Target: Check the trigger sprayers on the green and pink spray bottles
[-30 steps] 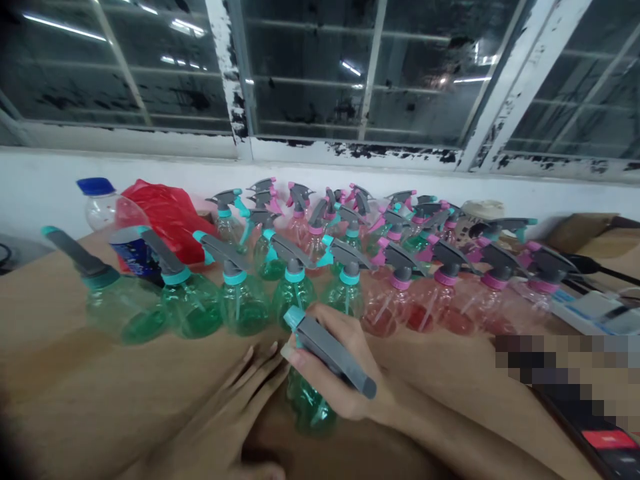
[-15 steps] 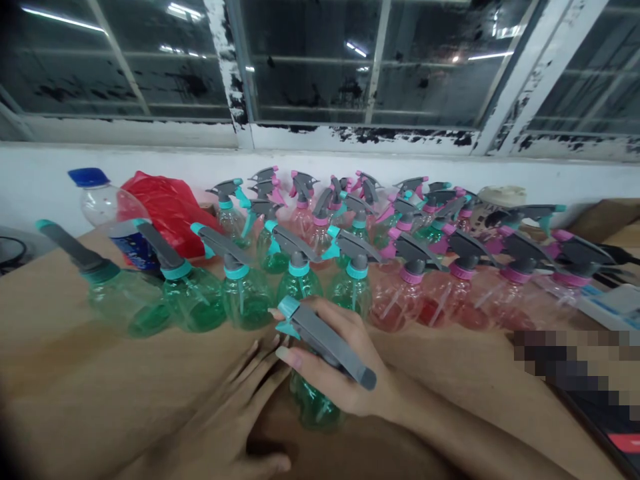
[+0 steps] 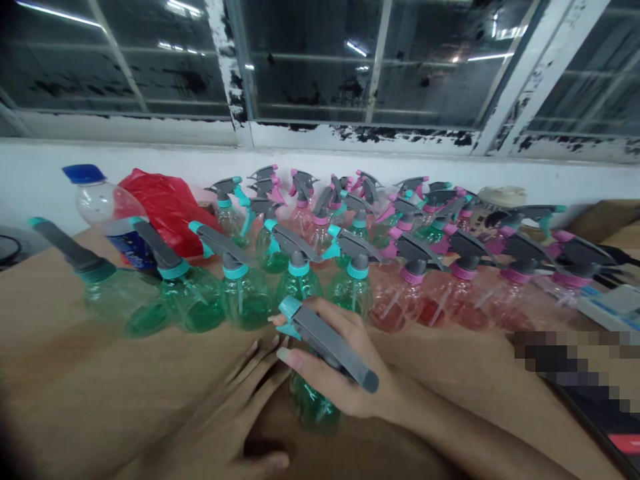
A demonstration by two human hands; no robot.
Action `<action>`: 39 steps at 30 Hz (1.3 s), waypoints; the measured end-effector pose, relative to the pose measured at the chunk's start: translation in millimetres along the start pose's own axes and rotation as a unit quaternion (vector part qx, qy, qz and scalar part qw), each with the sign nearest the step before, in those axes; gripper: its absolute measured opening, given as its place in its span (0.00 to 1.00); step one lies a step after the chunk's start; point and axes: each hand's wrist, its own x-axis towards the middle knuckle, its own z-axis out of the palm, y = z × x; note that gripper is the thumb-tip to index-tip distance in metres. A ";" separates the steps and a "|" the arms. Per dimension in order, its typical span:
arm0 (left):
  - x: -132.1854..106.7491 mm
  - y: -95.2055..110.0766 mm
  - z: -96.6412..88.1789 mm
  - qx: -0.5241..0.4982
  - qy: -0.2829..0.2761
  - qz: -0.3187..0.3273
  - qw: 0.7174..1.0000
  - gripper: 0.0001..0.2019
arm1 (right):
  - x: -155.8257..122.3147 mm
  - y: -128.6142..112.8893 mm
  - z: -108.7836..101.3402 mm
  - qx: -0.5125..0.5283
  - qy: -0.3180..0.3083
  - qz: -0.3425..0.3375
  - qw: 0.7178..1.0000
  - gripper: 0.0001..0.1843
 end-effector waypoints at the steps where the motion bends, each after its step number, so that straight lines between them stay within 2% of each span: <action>1: -0.5 -0.1 0.1 -0.002 0.000 -0.001 1.000 0.45 | -0.1 0.3 -0.1 0.000 -0.003 0.003 1.000 0.13; 6: -2.1 -0.5 0.3 -0.010 -0.015 -0.011 1.000 0.44 | -2.1 1.5 0.8 0.000 0.015 0.027 1.000 0.05; 9: -1.7 -0.9 0.6 -0.017 -0.016 -0.011 1.000 0.44 | -2.3 1.8 1.9 0.001 0.021 0.039 0.999 0.06; 13: -0.8 -1.1 0.8 -0.011 -0.015 -0.008 1.000 0.43 | 0.3 2.3 2.5 0.009 0.014 0.015 1.000 0.06; 22: 0.2 -0.1 -1.2 0.007 -0.022 0.010 1.000 0.43 | -3.0 3.7 3.2 -0.011 0.030 0.010 0.999 0.16; 33: 0.9 0.9 -3.7 0.044 -0.008 0.017 0.999 0.42 | -1.9 5.4 3.4 -0.012 0.031 -0.024 0.999 0.18; 39: 1.0 1.0 -5.0 0.045 -0.019 0.018 0.999 0.43 | -4.1 6.4 3.0 -0.015 0.028 -0.024 0.999 0.17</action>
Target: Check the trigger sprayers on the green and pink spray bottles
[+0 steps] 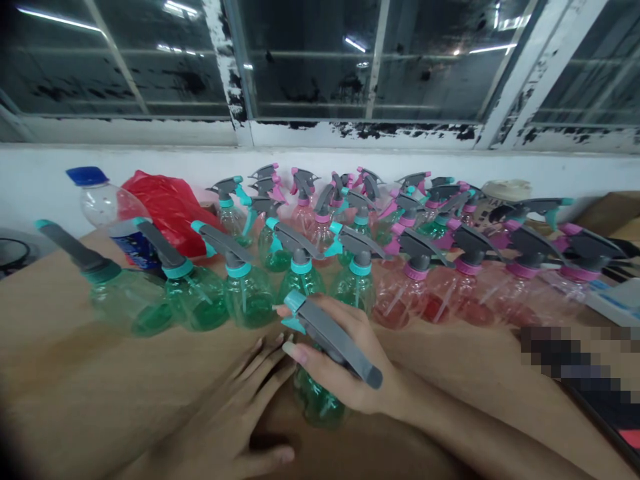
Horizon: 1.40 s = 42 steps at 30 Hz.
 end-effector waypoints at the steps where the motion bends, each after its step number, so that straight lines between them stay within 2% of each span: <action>1: 0.0 0.0 0.0 -0.002 -0.003 -0.002 1.000 0.43 | 0.5 -0.2 0.2 0.000 -0.001 -0.001 1.000 0.16; 5: 0.7 0.3 -0.2 -0.011 -0.009 -0.011 1.000 0.42 | 2.4 0.8 0.6 -0.010 -0.013 0.006 1.000 0.11; 11: 1.4 0.2 -1.6 -0.012 -0.013 -0.004 1.000 0.43 | -2.2 7.5 0.3 0.041 -0.017 0.063 0.997 0.05; 16: 1.4 0.7 -1.3 -0.005 -0.005 0.004 1.000 0.42 | 1.0 5.3 0.3 0.025 -0.011 0.035 0.999 0.07; 24: 2.5 1.1 -2.1 0.001 -0.017 0.005 1.000 0.39 | 1.6 0.3 0.9 -0.007 0.016 0.026 1.000 0.17; 32: 2.2 1.1 -1.4 0.002 -0.020 0.008 1.000 0.38 | 2.2 0.5 2.0 0.009 0.017 0.025 1.000 0.17; 37: 1.4 -0.4 0.2 -0.008 -0.002 0.016 1.000 0.39 | 1.4 1.3 1.2 0.009 0.018 0.021 1.000 0.17; 42: 2.1 0.8 -2.0 0.000 -0.012 0.010 1.000 0.39 | 1.6 0.7 1.4 0.011 0.009 0.028 1.000 0.17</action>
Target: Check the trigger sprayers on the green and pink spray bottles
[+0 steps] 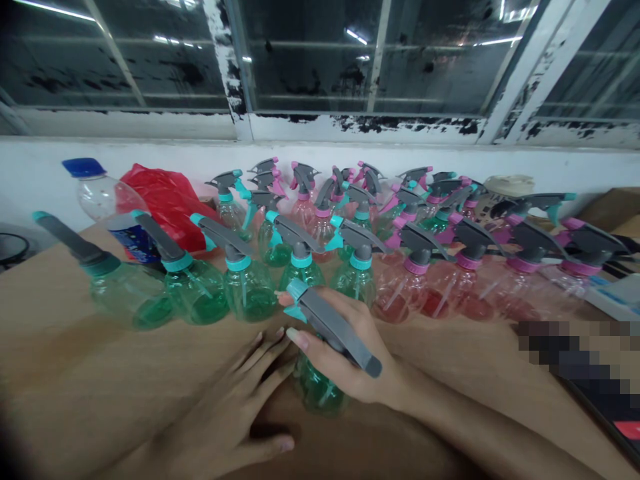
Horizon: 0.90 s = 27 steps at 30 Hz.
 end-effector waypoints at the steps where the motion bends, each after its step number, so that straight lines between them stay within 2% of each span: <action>1: 0.3 0.4 -0.6 0.001 0.000 0.000 1.000 0.39 | 0.0 -0.3 -0.2 -0.003 -0.001 0.002 1.000 0.17; 7: 1.6 0.3 -3.0 0.001 0.001 -0.001 1.000 0.35 | 0.2 -0.2 -1.7 -0.005 -0.031 0.021 0.999 0.10; 10: 1.7 0.0 -3.3 0.001 -0.006 0.000 1.000 0.35 | -0.3 2.2 -1.3 0.022 -0.019 0.029 0.999 0.05; 16: 0.2 -1.1 -0.4 0.013 0.001 0.003 1.000 0.36 | -0.3 2.5 -1.9 0.003 -0.017 0.010 1.000 0.06; 20: -0.3 -0.7 -1.0 0.007 0.008 0.001 1.000 0.36 | -1.9 0.4 -1.6 -0.017 0.001 0.007 1.000 0.14; 27: 0.1 0.7 -2.6 0.001 -0.006 -0.005 1.000 0.36 | -1.8 -0.4 0.6 -0.003 0.014 0.009 1.000 0.16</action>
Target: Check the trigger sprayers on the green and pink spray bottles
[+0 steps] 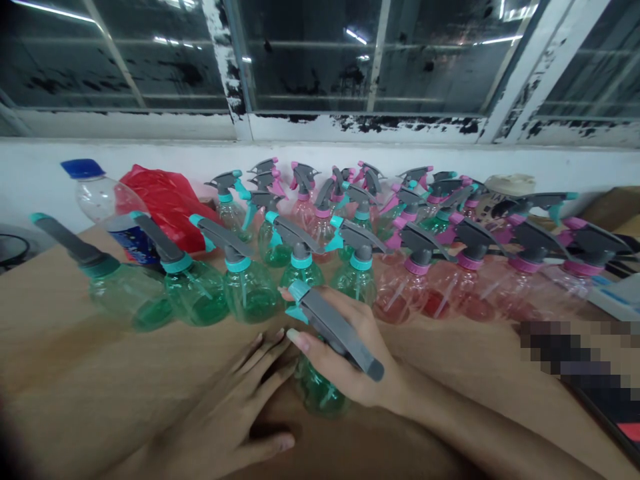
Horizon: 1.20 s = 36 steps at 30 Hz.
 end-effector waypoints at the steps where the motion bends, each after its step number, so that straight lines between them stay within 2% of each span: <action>1: 0.0 -0.1 0.2 -0.002 -0.001 -0.001 1.000 0.36 | 0.3 -0.3 0.1 0.001 0.000 0.003 1.000 0.17; 6: 0.2 -0.2 -0.2 -0.011 0.001 0.000 1.000 0.36 | -0.3 -1.0 0.7 0.000 0.011 0.018 1.000 0.15; 16: 0.1 -0.3 -0.7 -0.014 0.009 0.000 1.000 0.36 | 1.1 -1.6 -0.1 -0.026 0.008 0.003 1.000 0.13; 25: 0.0 -0.9 2.0 -0.007 0.009 0.004 1.000 0.36 | 3.5 -0.9 -2.5 -0.018 -0.009 -0.002 1.000 0.03; 30: -1.9 -1.1 3.5 -0.036 0.021 -0.011 0.999 0.41 | 2.1 0.1 -3.5 -0.003 -0.014 -0.008 1.000 0.05; 33: -4.6 0.7 6.2 -0.073 0.058 -0.047 0.995 0.47 | 1.4 -1.4 -4.5 -0.005 -0.021 -0.007 1.000 0.11; 36: -7.7 6.4 5.8 -0.120 0.087 -0.072 0.986 0.46 | -1.3 -4.4 -1.0 0.004 -0.021 -0.005 1.000 0.13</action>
